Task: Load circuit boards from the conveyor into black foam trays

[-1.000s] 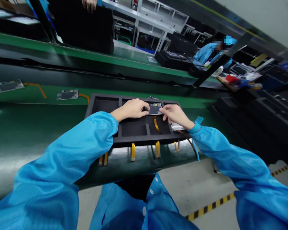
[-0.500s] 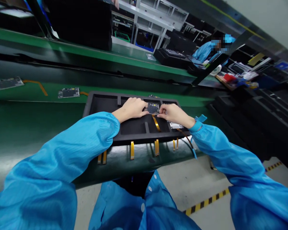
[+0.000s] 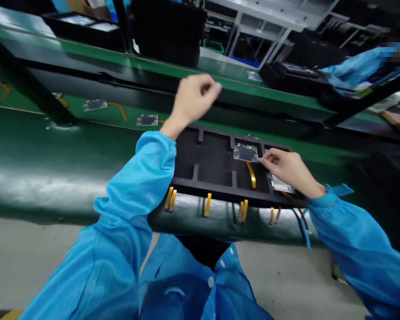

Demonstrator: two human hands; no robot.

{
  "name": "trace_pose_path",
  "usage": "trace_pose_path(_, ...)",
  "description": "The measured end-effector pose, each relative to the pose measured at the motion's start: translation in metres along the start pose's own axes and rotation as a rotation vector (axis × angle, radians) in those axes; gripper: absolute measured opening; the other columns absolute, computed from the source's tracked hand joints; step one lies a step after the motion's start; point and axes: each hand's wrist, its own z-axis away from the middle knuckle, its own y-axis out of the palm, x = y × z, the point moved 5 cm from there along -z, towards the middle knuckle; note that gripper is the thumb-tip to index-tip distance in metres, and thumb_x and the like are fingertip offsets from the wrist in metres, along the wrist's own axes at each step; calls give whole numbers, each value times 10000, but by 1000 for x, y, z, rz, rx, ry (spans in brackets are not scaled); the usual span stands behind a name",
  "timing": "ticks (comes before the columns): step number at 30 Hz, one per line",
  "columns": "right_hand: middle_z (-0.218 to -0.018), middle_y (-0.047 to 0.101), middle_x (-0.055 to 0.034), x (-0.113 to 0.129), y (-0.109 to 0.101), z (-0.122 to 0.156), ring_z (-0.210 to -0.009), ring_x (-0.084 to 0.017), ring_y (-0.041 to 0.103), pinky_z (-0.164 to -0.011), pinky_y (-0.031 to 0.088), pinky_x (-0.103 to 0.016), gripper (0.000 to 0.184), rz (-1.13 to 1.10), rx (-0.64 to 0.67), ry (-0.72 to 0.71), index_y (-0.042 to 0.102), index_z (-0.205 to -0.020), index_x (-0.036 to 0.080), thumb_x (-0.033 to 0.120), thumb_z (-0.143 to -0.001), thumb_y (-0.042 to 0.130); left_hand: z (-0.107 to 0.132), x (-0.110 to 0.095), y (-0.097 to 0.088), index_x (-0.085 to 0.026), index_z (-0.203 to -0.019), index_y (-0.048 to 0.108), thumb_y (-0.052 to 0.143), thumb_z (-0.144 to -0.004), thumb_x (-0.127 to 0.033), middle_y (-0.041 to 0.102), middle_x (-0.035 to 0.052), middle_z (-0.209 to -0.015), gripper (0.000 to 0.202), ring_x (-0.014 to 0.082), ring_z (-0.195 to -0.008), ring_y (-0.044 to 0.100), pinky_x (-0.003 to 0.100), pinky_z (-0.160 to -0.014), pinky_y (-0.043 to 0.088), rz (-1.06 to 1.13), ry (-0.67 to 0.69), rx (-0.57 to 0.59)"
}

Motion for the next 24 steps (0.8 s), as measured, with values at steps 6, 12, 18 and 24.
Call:
trace_pose_path(6,-647,710,-101,-30,-25,23,-528,-267,661,-541,488,-400,445,-253,-223,83,692,-783,283,687,-903,834,13,142,-86,-114,-1082,791,810,-845,-162,790,139,-1137,242,327,-1171,720,425,-1097,543,-349,-382,209)
trace_pose_path(12,-609,690,-62,-18,-21,40,-507,-270,668,-469,525,-401,534,-427,-313,125,706,-776,302,810,-820,865,21,216,-65,-137,-1741,468,847,-870,-512,333,286,-1844,1021,537,-1671,370,602,-1319,395,-713,-447,711)
trace_pose_path(18,-570,667,-52,-10,-38,64,-497,-250,659,-481,537,-383,581,-432,-388,138,712,-769,277,836,-807,867,-6,210,-46,-172,-1362,757,1002,-634,-474,664,266,-1552,825,511,-1474,608,567,-1192,527,-739,-434,762)
trace_pose_path(24,-593,678,-29,-23,-55,93,-492,-213,642,-449,517,-329,552,-550,-520,211,700,-763,274,781,-780,916,-9,208,-53,-251,-920,629,974,-534,-345,762,93,-917,526,402,-1068,751,436,-926,582,-572,-369,544)
